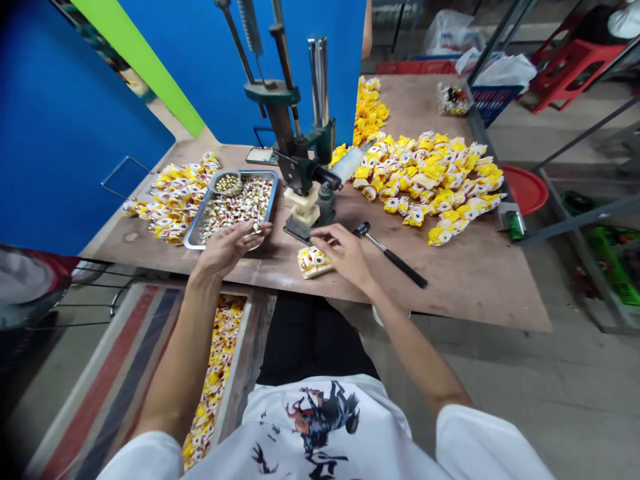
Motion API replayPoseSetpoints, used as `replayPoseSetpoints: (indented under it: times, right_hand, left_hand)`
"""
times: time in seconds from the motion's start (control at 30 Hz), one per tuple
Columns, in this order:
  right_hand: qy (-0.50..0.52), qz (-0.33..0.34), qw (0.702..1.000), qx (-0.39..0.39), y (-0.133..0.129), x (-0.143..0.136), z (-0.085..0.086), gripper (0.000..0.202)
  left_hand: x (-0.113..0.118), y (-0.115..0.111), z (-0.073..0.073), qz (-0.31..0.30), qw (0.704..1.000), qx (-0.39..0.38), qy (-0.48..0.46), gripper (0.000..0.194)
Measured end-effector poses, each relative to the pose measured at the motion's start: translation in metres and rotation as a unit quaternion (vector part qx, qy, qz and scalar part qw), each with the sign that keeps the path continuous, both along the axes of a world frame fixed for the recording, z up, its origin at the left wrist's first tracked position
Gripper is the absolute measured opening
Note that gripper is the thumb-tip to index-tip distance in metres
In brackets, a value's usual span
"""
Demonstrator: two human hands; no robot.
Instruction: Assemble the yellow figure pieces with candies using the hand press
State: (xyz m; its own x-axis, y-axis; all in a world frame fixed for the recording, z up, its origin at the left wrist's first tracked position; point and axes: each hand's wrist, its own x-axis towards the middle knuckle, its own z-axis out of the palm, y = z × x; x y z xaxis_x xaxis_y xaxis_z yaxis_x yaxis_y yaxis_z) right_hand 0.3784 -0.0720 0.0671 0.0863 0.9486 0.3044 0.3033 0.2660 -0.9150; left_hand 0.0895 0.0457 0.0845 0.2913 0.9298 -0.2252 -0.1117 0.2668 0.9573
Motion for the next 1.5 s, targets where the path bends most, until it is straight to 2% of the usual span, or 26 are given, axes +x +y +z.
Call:
replayPoseSetpoints:
  times: [0.07,0.13,0.23,0.33,0.47,0.57,0.67,0.8,0.87,0.93,1.07,1.13,1.23,1.33,1.5]
  right_hand:
    - [-0.004,0.034,0.999,0.042,0.008,-0.015,0.013,0.030]
    - [-0.025,0.077,0.994,0.074,0.014,-0.024,0.021,0.031]
    - [-0.043,0.102,0.991,0.071,0.016,-0.025,0.022,0.027]
    - [-0.039,0.093,0.994,0.030,0.017,-0.016,0.016,0.026]
    - [-0.048,0.110,0.993,-0.019,0.028,-0.003,0.001,0.023]
    - [-0.025,0.134,0.989,-0.053,0.040,0.002,-0.012,0.025]
    - [0.007,0.157,0.984,-0.082,0.047,0.003,-0.023,0.030]
    - [-0.002,0.174,0.981,-0.083,0.049,0.001,-0.028,0.033]
    - [-0.015,0.181,0.979,-0.087,0.051,0.002,-0.027,0.033]
    - [-0.039,0.190,0.977,-0.090,0.054,0.004,-0.028,0.032]
    - [-0.069,0.205,0.971,-0.101,0.064,0.010,-0.036,0.031]
    - [-0.056,0.214,0.969,-0.114,0.068,0.014,-0.041,0.033]
    - [-0.052,0.228,0.965,-0.118,0.073,0.017,-0.046,0.033]
    - [-0.058,0.245,0.960,-0.119,0.075,0.017,-0.045,0.030]
    - [-0.082,0.257,0.957,-0.110,0.078,0.014,-0.036,0.023]
  left_hand:
    - [0.020,-0.023,0.005,-0.053,0.996,-0.054,-0.053,0.037]
    - [0.038,-0.042,0.005,-0.067,0.991,-0.087,-0.078,0.035]
    - [0.058,-0.058,-0.004,-0.042,0.991,-0.073,-0.105,0.037]
    - [0.072,-0.065,-0.021,0.011,0.993,-0.029,-0.110,0.041]
    - [0.084,-0.066,-0.042,0.052,0.993,-0.056,-0.090,0.044]
    - [0.085,-0.065,-0.049,0.054,0.993,-0.070,-0.081,0.046]
    - [0.080,-0.066,-0.050,0.055,0.994,-0.060,-0.078,0.053]
    - [0.070,-0.063,-0.049,0.057,0.994,-0.080,-0.057,0.066]
    - [0.069,-0.058,-0.049,0.062,0.995,-0.060,-0.048,0.071]
    - [0.071,-0.053,-0.049,0.055,0.998,-0.005,-0.032,0.074]
    - [0.078,-0.043,-0.046,0.010,0.995,0.095,0.004,0.068]
    - [0.080,-0.041,-0.047,-0.004,0.993,0.112,0.030,0.061]
    - [0.078,-0.042,-0.052,0.009,0.989,0.123,0.081,0.049]
    - [0.072,-0.046,-0.057,0.007,0.991,0.084,0.106,0.040]
    - [0.064,-0.046,-0.058,-0.063,0.996,-0.031,0.063,0.044]
